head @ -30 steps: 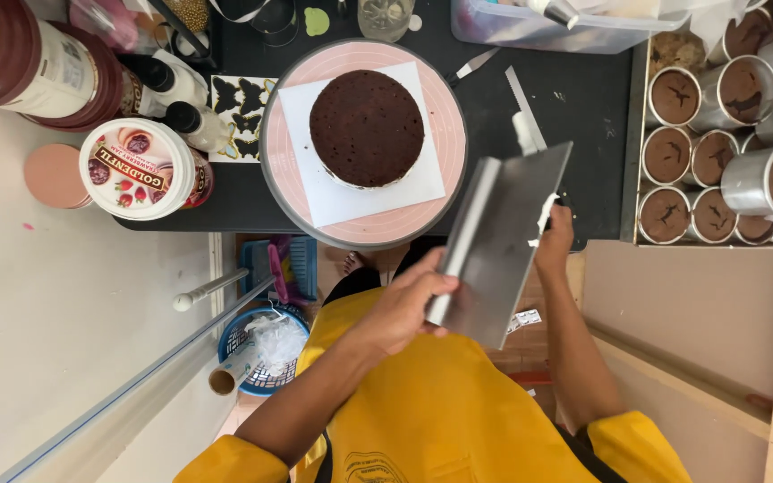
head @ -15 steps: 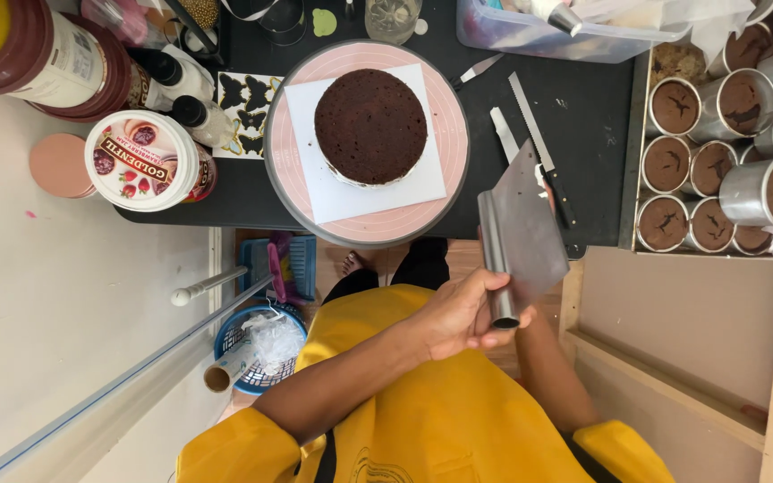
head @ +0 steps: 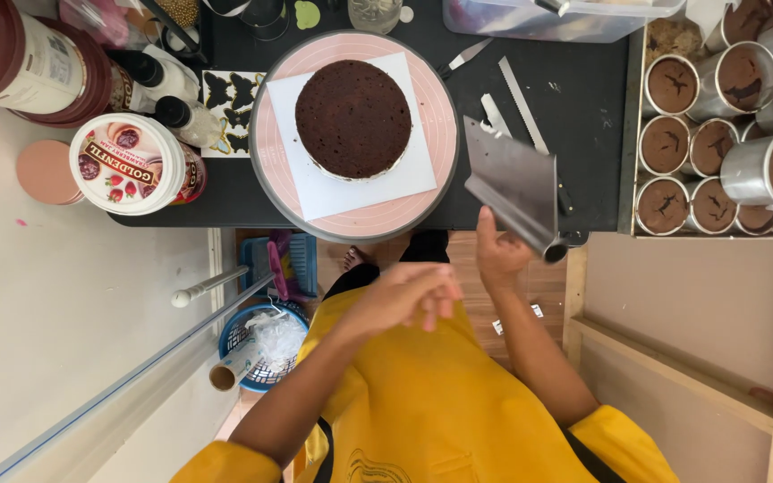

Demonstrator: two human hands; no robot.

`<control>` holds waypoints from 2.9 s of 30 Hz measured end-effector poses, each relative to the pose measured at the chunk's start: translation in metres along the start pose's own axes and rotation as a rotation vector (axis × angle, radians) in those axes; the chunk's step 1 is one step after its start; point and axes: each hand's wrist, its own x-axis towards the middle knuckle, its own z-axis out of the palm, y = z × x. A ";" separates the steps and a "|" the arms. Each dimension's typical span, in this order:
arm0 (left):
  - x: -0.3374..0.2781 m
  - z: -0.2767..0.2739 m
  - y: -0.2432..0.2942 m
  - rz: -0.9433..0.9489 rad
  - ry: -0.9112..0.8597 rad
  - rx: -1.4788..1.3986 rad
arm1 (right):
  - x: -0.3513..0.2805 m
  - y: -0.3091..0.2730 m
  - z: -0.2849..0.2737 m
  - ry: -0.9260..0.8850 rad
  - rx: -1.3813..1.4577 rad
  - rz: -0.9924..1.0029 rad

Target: Applying and smoothing frosting onto a chocolate cake layer using a spatula and bench scraper.

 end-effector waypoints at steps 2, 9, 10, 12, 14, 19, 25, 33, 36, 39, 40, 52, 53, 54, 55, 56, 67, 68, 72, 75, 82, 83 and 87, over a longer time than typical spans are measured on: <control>-0.019 -0.029 -0.009 -0.201 0.284 0.047 | 0.003 0.022 0.003 0.111 0.031 0.133; -0.061 -0.155 -0.060 -0.374 0.891 0.340 | 0.065 -0.009 0.011 -0.178 0.212 0.121; -0.063 -0.152 -0.047 -0.255 0.992 0.248 | 0.072 -0.017 0.014 -0.227 0.211 0.110; -0.062 -0.154 -0.032 -0.131 1.090 0.154 | 0.082 -0.028 0.020 -0.276 0.212 0.098; -0.054 -0.164 -0.031 0.025 1.160 0.127 | 0.091 -0.032 0.027 -0.332 0.201 0.070; -0.035 -0.187 -0.038 0.139 1.241 0.172 | 0.089 -0.025 0.037 -0.371 0.196 0.076; -0.031 -0.189 -0.045 0.174 1.267 0.132 | 0.085 -0.027 0.038 -0.396 0.179 0.103; -0.037 -0.180 -0.062 0.119 1.135 0.123 | 0.083 -0.034 0.029 -0.442 0.191 0.136; -0.042 -0.172 -0.063 0.096 1.077 0.113 | 0.081 -0.034 0.024 -0.465 0.176 0.145; -0.042 -0.162 -0.062 0.167 1.097 0.070 | 0.077 -0.038 0.020 -0.480 0.174 0.152; -0.041 -0.162 -0.066 0.179 1.102 0.044 | 0.074 -0.038 0.018 -0.483 0.151 0.163; -0.038 -0.147 -0.072 0.264 1.152 -0.061 | 0.042 -0.055 0.016 -0.426 0.022 0.183; -0.039 -0.145 -0.073 0.263 1.129 -0.108 | 0.040 -0.055 0.016 -0.433 -0.014 0.183; -0.040 -0.139 -0.071 0.266 1.130 -0.107 | 0.038 -0.058 0.015 -0.433 -0.012 0.181; -0.042 -0.136 -0.068 0.198 1.124 -0.095 | 0.037 -0.061 0.016 -0.425 0.002 0.193; -0.044 -0.132 -0.064 0.130 1.119 -0.082 | 0.036 -0.065 0.017 -0.416 0.017 0.205; -0.034 -0.112 -0.064 0.126 1.129 -0.137 | 0.031 -0.081 0.023 -0.377 -0.029 0.136; -0.032 -0.111 -0.064 0.160 1.194 -0.156 | 0.032 -0.088 0.023 -0.380 -0.008 0.140; -0.023 -0.110 -0.077 0.159 1.191 -0.141 | 0.031 -0.079 0.022 -0.390 -0.014 0.124; -0.027 -0.101 -0.070 0.057 1.092 -0.070 | 0.037 -0.104 0.026 -0.360 -0.003 0.094; -0.023 -0.092 -0.074 0.063 1.122 -0.072 | 0.037 -0.103 0.029 -0.346 0.048 0.015; -0.028 -0.084 -0.065 -0.028 1.066 0.038 | 0.036 -0.105 0.029 -0.353 0.062 0.034; -0.027 -0.095 -0.065 0.103 1.133 -0.105 | 0.036 -0.103 0.027 -0.367 0.029 0.014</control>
